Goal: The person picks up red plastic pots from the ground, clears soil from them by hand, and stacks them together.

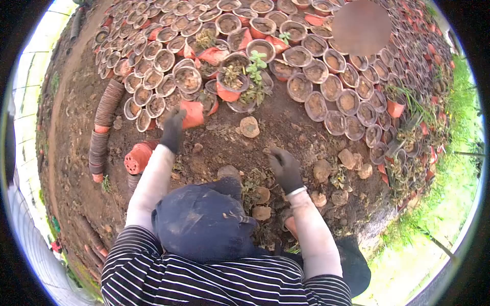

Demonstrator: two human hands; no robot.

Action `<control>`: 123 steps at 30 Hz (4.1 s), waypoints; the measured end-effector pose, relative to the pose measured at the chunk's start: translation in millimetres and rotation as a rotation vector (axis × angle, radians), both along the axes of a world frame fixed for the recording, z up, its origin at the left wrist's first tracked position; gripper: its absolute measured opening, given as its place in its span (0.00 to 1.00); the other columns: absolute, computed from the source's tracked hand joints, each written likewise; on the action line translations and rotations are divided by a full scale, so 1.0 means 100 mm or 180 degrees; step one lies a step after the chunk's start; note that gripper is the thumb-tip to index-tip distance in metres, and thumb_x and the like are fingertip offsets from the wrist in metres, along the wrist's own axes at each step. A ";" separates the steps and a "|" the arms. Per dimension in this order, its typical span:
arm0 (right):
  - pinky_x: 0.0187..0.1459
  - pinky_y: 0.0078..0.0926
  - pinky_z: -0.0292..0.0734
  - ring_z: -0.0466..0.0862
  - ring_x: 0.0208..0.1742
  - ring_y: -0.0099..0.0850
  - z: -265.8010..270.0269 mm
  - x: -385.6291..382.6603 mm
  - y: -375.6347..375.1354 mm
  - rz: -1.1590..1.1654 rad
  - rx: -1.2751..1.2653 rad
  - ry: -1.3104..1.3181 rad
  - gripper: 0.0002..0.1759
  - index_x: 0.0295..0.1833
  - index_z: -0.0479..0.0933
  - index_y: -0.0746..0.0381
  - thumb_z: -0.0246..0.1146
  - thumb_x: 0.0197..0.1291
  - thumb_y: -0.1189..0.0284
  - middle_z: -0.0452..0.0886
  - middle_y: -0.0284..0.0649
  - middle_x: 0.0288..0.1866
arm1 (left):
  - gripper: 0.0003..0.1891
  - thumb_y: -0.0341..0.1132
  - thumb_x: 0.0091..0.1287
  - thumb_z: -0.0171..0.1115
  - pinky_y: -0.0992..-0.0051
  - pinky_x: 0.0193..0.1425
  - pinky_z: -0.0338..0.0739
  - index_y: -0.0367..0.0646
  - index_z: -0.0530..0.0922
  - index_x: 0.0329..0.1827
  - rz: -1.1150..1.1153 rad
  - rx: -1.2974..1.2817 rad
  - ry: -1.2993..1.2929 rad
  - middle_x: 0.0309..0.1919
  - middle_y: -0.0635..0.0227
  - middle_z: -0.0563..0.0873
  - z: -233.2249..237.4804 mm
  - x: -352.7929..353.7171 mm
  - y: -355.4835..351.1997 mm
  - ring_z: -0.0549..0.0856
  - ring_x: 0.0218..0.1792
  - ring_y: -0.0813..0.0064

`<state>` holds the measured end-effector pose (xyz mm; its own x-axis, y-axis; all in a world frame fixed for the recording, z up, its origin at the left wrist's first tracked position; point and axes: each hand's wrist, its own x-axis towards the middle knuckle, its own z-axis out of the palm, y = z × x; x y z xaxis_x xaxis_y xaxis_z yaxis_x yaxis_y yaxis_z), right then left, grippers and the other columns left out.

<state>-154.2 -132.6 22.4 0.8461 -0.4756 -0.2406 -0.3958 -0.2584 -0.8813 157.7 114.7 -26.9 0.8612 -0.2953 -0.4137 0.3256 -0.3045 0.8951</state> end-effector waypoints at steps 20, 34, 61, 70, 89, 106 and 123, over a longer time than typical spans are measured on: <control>0.35 0.37 0.73 0.78 0.34 0.42 0.27 0.13 -0.24 -0.0368 -0.1009 0.0489 0.17 0.34 0.77 0.61 0.71 0.50 0.59 0.76 0.42 0.31 | 0.22 0.42 0.75 0.50 0.68 0.63 0.74 0.40 0.65 0.67 -0.2146 -0.1856 0.3087 0.59 0.63 0.75 0.28 -1.69 -1.10 0.79 0.58 0.69; 0.53 0.39 0.75 0.77 0.53 0.44 0.54 0.21 -0.18 0.0111 -0.0204 -0.0528 0.27 0.53 0.75 0.63 0.73 0.51 0.61 0.77 0.46 0.51 | 0.22 0.44 0.77 0.45 0.66 0.63 0.72 0.37 0.68 0.66 -0.2629 -0.1345 0.1087 0.59 0.57 0.78 0.15 -1.53 -1.16 0.79 0.58 0.61; 0.51 0.26 0.77 0.81 0.48 0.25 0.40 0.03 -0.63 -0.0459 0.0919 -0.0684 0.13 0.51 0.77 0.68 0.59 0.67 0.70 0.82 0.39 0.47 | 0.21 0.32 0.74 0.46 0.67 0.58 0.74 0.42 0.68 0.69 -0.2968 -0.0341 -0.1213 0.56 0.53 0.80 0.41 -1.39 -1.32 0.81 0.54 0.63; 0.57 0.31 0.75 0.80 0.55 0.32 -0.06 0.16 -0.43 -0.1706 0.0850 -0.0688 0.19 0.56 0.76 0.65 0.64 0.62 0.68 0.80 0.43 0.54 | 0.32 0.31 0.60 0.61 0.63 0.56 0.77 0.37 0.66 0.70 -0.2955 -0.0497 -0.1179 0.52 0.46 0.82 0.36 -1.51 -1.17 0.83 0.50 0.49; 0.55 0.32 0.74 0.80 0.53 0.33 0.42 0.13 -0.56 -0.1371 0.0427 -0.0913 0.11 0.41 0.79 0.64 0.69 0.51 0.75 0.79 0.42 0.48 | 0.34 0.33 0.58 0.65 0.64 0.57 0.75 0.33 0.64 0.69 -0.3362 0.0003 -0.1219 0.52 0.48 0.82 0.25 -1.53 -1.13 0.83 0.52 0.54; 0.43 0.36 0.75 0.80 0.36 0.35 0.01 -0.18 -0.99 -0.0714 -0.0580 0.0109 0.07 0.32 0.79 0.64 0.68 0.50 0.72 0.81 0.40 0.29 | 0.30 0.24 0.57 0.53 0.57 0.57 0.73 0.29 0.66 0.67 -0.2610 -0.0053 -0.1860 0.51 0.39 0.80 -0.03 -1.47 -1.04 0.79 0.53 0.42; 0.41 0.35 0.76 0.83 0.35 0.35 -0.40 -0.16 -1.14 0.0302 -0.1067 0.1300 0.17 0.42 0.79 0.64 0.68 0.57 0.60 0.83 0.47 0.34 | 0.30 0.28 0.60 0.54 0.57 0.56 0.73 0.34 0.65 0.69 -0.2539 0.0109 -0.1847 0.51 0.39 0.79 0.17 -1.44 -1.02 0.80 0.52 0.42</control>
